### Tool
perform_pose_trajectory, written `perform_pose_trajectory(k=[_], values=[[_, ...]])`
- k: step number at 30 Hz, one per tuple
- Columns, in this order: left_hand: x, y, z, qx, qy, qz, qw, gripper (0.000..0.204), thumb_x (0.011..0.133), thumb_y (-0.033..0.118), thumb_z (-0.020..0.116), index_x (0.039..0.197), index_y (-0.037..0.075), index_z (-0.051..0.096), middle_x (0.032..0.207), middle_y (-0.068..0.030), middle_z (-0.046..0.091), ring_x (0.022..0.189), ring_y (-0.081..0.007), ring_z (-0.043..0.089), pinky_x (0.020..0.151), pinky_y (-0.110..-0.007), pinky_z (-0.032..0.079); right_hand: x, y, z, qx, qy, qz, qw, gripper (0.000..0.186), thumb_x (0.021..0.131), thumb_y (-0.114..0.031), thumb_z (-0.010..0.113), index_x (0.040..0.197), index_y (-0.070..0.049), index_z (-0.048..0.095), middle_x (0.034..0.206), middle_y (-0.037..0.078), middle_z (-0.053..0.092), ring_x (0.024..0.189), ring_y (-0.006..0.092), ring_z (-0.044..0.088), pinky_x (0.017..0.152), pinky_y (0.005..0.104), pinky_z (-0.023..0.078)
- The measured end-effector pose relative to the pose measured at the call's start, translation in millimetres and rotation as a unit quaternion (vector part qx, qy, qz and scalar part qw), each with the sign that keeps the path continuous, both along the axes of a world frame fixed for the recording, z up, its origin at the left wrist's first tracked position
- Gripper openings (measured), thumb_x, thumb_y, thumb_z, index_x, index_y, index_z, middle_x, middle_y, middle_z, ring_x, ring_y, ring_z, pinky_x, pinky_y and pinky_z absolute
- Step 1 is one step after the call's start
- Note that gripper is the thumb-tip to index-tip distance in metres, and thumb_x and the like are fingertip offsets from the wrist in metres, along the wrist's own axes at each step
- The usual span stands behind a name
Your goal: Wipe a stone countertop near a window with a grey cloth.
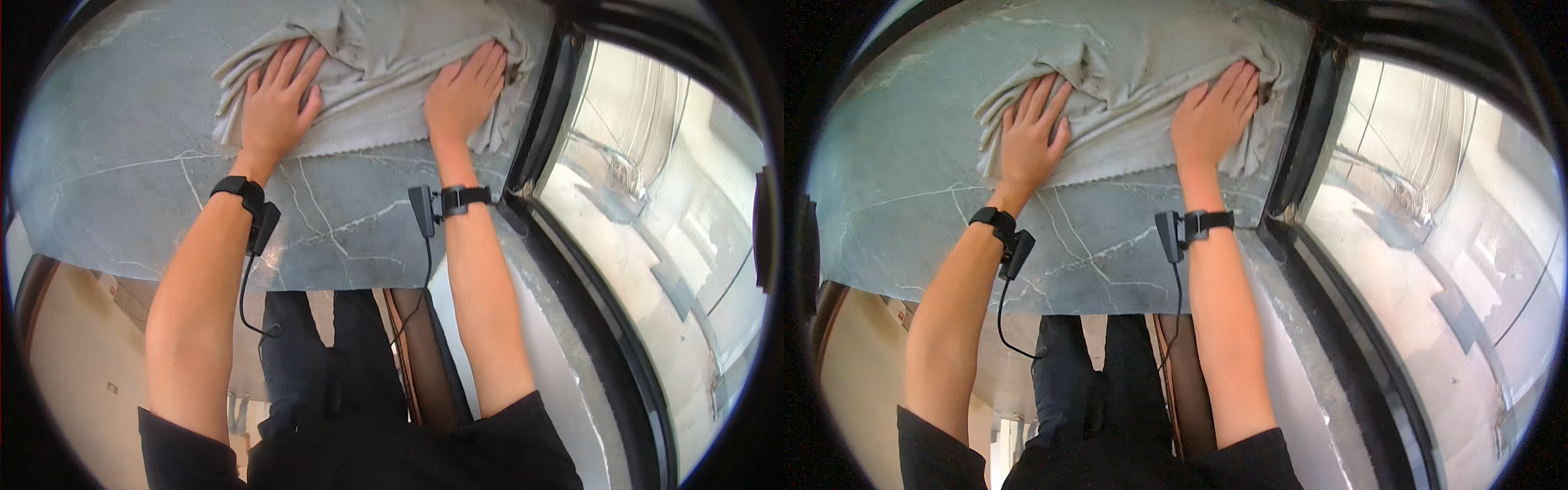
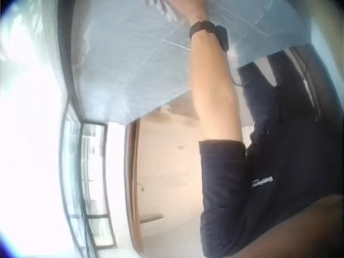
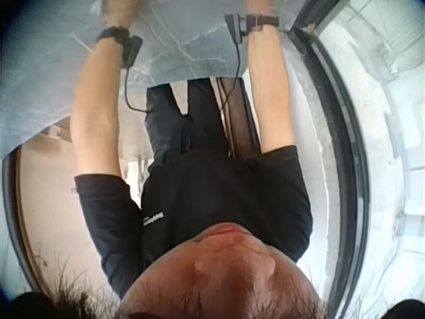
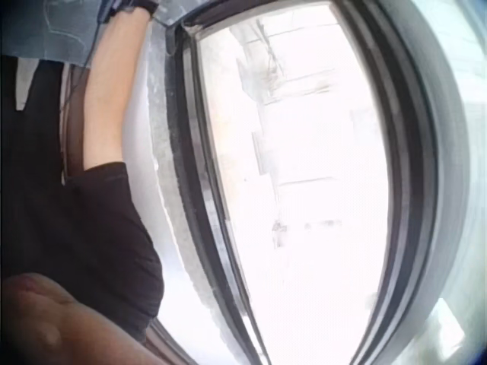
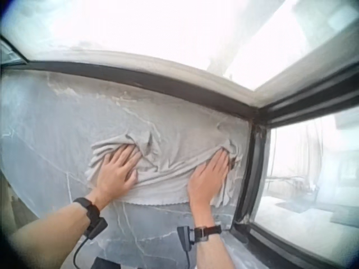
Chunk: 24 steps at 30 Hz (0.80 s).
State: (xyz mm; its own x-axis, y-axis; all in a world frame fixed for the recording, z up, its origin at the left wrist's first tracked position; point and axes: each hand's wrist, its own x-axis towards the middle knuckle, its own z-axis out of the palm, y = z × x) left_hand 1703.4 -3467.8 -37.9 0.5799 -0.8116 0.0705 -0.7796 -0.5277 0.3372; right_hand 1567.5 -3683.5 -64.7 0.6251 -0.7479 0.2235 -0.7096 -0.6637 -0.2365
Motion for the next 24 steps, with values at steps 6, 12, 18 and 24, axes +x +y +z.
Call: perform_pose_trajectory(k=[6,12,18,24], values=[[-1.0,-8.0,-2.4,0.015,-0.015,0.119,0.993,0.055,0.09,0.025,0.057,0.144,0.018,0.051,0.153,-0.0092,0.043,0.141,-0.0289,0.038,0.108,-0.048,0.032,3.0,-5.9,6.2,0.029,0.035,0.026,0.999,0.061,0.097,-0.022,0.043,0.15,0.004,0.032,0.156,0.023,0.033,0.145,0.0376,0.031,0.119,0.0494,0.022],[3.4,-4.5,-2.5,0.004,-0.022,0.188,0.982,0.058,0.089,0.027,0.058,0.146,0.019,0.05,0.154,-0.0103,0.04,0.141,-0.0314,0.037,0.108,-0.051,0.031,15.7,-6.9,6.7,0.026,0.036,0.007,0.999,0.059,0.098,-0.022,0.041,0.151,0.001,0.032,0.156,0.023,0.032,0.144,0.0388,0.031,0.118,0.0499,0.022],[0.5,-5.7,-0.7,0.002,0.003,0.185,0.983,0.061,0.088,0.027,0.06,0.147,0.021,0.047,0.154,-0.0099,0.04,0.142,-0.0303,0.036,0.109,-0.05,0.03,38.5,-20.3,-2.0,-0.024,0.034,-0.034,0.999,0.057,0.098,-0.023,0.041,0.147,0.006,0.035,0.152,0.027,0.036,0.141,0.0404,0.035,0.117,0.0507,0.024],[-5.3,-11.1,-0.9,0.013,0.02,0.183,0.983,0.06,0.088,0.027,0.06,0.147,0.023,0.048,0.154,-0.0096,0.04,0.142,-0.0297,0.036,0.109,-0.051,0.029,45.3,-34.2,-8.1,-0.029,0.037,-0.017,0.999,0.057,0.096,-0.022,0.042,0.145,0.007,0.038,0.15,0.028,0.039,0.142,0.0398,0.035,0.117,0.0502,0.025]])
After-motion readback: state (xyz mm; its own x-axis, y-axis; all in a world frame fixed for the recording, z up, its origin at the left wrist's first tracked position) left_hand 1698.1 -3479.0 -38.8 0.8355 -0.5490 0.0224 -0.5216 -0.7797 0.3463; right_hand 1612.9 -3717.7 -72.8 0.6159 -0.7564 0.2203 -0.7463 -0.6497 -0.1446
